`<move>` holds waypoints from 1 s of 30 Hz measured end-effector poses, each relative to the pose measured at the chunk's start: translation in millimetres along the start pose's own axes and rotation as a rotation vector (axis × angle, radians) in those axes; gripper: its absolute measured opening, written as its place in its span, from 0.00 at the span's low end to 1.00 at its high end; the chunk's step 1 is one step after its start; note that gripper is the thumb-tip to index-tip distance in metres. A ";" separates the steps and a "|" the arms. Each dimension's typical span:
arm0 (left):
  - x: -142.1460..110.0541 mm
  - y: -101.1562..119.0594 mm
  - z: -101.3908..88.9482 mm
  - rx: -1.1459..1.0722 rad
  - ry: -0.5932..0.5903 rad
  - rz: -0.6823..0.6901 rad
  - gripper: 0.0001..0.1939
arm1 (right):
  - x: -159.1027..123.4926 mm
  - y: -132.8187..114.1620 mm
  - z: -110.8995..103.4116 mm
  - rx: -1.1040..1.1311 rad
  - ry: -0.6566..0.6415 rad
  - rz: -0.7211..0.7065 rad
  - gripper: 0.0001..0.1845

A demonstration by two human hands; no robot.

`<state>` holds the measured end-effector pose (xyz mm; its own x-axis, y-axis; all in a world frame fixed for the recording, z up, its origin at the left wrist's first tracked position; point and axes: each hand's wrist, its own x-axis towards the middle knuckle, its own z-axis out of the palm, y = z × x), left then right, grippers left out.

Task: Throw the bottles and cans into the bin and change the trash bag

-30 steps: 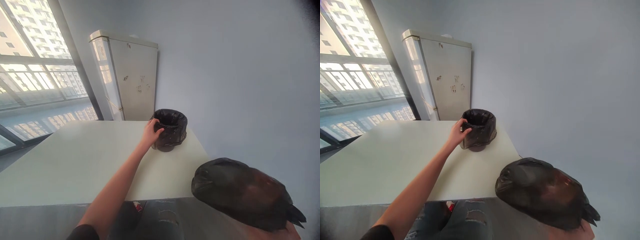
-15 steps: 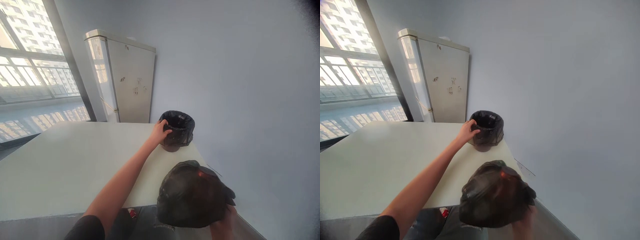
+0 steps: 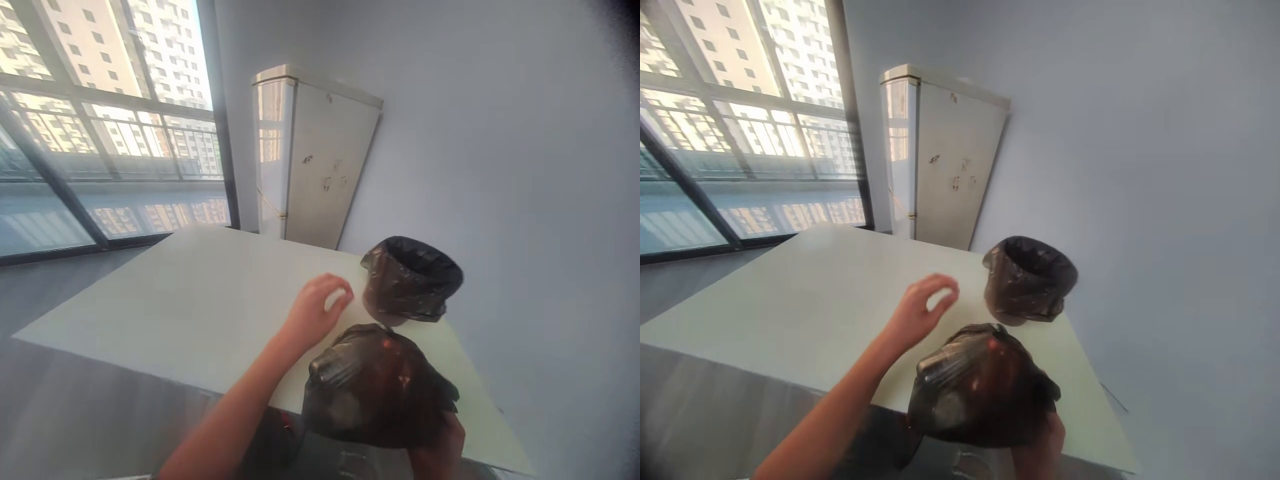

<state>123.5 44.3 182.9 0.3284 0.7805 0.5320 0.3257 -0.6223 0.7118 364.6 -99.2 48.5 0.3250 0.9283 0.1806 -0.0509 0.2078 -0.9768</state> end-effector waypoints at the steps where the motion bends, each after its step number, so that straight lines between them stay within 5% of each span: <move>1: -20.8 -0.3 -11.3 -0.003 -0.079 -0.008 0.08 | 9.7 -1.4 16.0 0.009 -0.023 -0.007 0.09; 4: -61.4 -17.9 -31.0 0.073 -0.187 -0.081 0.22 | 45.1 -6.9 75.7 0.042 -0.131 -0.069 0.14; 6: -70.7 -41.9 -39.5 0.125 -0.089 -0.151 0.30 | 68.7 -11.7 121.4 0.070 -0.191 -0.083 0.24; 11: -71.2 -96.4 -68.0 0.113 0.298 -0.233 0.22 | 112.3 -34.1 221.6 0.177 -0.455 -0.031 0.23; 16: -73.2 -124.3 -86.7 -0.014 0.488 -0.214 0.14 | 142.4 -60.6 279.6 -0.047 -0.788 -0.211 0.13; 18: -72.1 -137.5 -91.4 -0.060 0.564 -0.289 0.07 | 152.5 -60.3 290.5 -0.113 -0.898 -0.262 0.13; 20: -70.8 -151.6 -95.5 -0.109 0.607 -0.392 0.09 | 162.1 -51.6 292.0 -0.127 -0.858 -0.243 0.15; 25: -79.2 -172.7 -89.5 -0.344 0.744 -0.564 0.16 | 184.3 -24.3 260.7 -0.383 -0.209 -0.169 0.25; 26: -83.2 -172.8 -84.9 -0.396 0.744 -0.570 0.17 | 185.8 -22.0 253.5 -0.427 -0.224 -0.135 0.27; 30: -98.2 -170.4 -69.7 -0.414 0.635 -0.573 0.17 | 172.3 -14.7 240.1 -0.417 -0.631 0.025 0.28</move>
<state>-26.1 77.9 41.3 -0.3672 0.9231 0.1140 -0.0929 -0.1584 0.9830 194.6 131.7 121.5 -0.2800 0.9576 0.0671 0.3515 0.1673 -0.9211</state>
